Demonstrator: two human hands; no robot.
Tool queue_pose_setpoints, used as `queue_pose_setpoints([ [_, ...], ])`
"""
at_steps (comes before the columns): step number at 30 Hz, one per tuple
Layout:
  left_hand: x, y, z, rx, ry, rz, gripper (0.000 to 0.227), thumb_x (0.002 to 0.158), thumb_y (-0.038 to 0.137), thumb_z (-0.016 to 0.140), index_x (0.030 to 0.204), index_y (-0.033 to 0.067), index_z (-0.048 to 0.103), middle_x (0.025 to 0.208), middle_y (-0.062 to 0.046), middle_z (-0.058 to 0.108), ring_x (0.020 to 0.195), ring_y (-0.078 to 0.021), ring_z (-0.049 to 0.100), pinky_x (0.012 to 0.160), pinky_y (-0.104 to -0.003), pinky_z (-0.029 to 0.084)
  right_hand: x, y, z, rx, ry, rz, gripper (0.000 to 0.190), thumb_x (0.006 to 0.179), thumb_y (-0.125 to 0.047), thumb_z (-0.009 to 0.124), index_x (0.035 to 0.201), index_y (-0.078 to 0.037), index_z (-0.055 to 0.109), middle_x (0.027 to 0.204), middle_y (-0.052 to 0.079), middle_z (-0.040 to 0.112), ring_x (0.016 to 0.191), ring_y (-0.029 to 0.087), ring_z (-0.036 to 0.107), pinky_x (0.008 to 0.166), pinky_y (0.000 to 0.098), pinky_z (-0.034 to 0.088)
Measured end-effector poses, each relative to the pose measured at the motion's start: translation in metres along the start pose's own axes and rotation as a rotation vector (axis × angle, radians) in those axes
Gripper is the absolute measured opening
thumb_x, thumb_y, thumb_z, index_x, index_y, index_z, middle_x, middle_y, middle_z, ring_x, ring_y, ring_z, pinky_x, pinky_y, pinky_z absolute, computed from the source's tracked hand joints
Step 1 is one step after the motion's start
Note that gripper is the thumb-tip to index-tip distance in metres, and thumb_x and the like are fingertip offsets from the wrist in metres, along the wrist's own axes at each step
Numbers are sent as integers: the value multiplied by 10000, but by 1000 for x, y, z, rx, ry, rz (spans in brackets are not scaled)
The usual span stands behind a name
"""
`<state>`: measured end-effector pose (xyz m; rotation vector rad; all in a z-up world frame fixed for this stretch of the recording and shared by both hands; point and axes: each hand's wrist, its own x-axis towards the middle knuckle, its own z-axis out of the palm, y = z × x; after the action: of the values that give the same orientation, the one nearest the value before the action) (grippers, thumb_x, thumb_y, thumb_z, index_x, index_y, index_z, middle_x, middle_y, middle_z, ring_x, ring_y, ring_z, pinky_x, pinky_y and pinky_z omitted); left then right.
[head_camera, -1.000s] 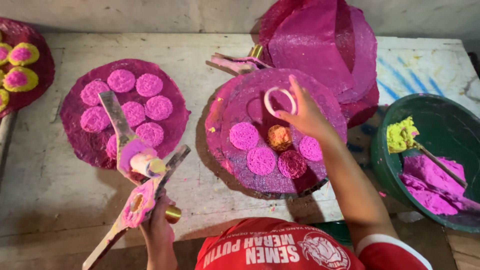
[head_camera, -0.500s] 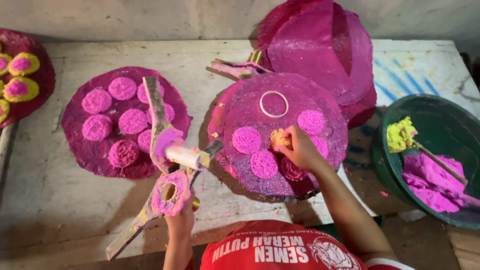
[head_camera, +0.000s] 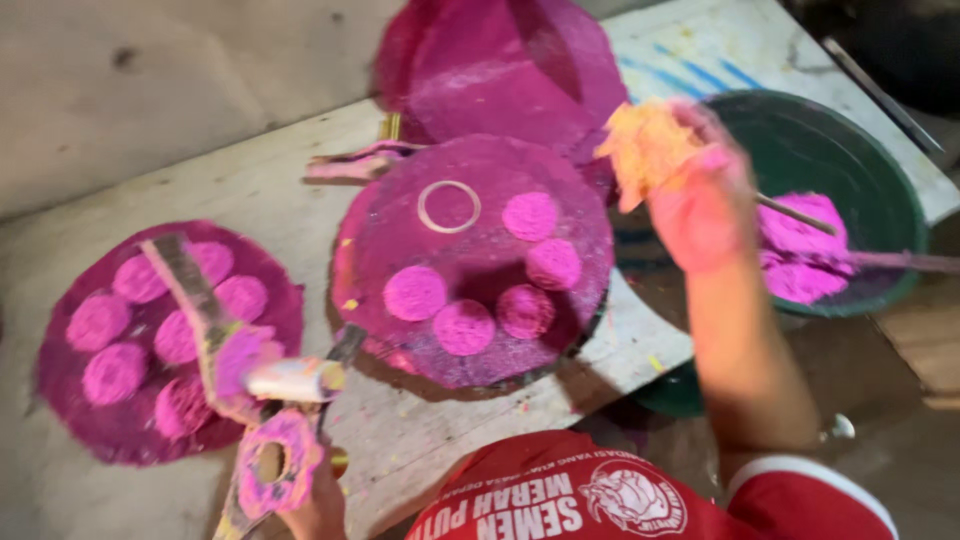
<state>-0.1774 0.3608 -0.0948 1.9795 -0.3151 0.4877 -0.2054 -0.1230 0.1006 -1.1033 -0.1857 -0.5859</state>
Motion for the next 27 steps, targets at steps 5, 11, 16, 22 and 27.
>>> queue_pose_setpoints([
  [5, -8, 15, 46, -206, -6, -292, 189, 928, 84, 612, 1105, 18, 629, 911, -62, 627, 755, -205, 602, 627, -342, 487, 6, -95, -74, -493, 102, -379, 528, 1041, -396, 795, 1354, -30, 579, 1270, 82, 602, 1154, 201, 594, 1051, 345, 505],
  [11, -26, 37, 116, -219, -43, -359, 188, 922, 77, 610, 1099, 16, 634, 919, -73, 639, 741, -211, 612, 616, -337, 499, 3, -72, -214, -1588, 117, -525, 355, 1060, -221, 771, 1324, -30, 629, 1275, 144, 645, 1221, 325, 619, 1106, 400, 471],
  [16, -51, 62, 176, -190, -113, -373, 187, 918, 72, 609, 1093, 14, 638, 925, -82, 649, 729, -217, 621, 607, -333, 509, -16, -20, -323, -2088, -339, 194, 608, 784, -96, 689, 1356, -295, 633, 1535, 32, 481, 1494, 282, 333, 1109, 676, 226],
  [22, -89, 123, 252, -174, -208, -366, 187, 912, 66, 607, 1087, 12, 643, 932, -92, 661, 716, -223, 632, 596, -328, 520, -25, 19, -376, -2187, -601, -118, 612, 883, -145, 601, 1442, -396, 599, 1653, 113, 357, 1503, 381, 291, 1100, 683, 233],
  [27, -72, 193, 324, -325, -304, -250, 308, 920, 146, 669, 1201, 24, 633, 937, -90, 662, 750, -215, 652, 628, -331, 539, 19, 1, -334, -1895, -589, 98, 258, 852, -268, 672, 1102, -313, 716, 1569, 89, 387, 1447, 368, 314, 1096, 655, 240],
])
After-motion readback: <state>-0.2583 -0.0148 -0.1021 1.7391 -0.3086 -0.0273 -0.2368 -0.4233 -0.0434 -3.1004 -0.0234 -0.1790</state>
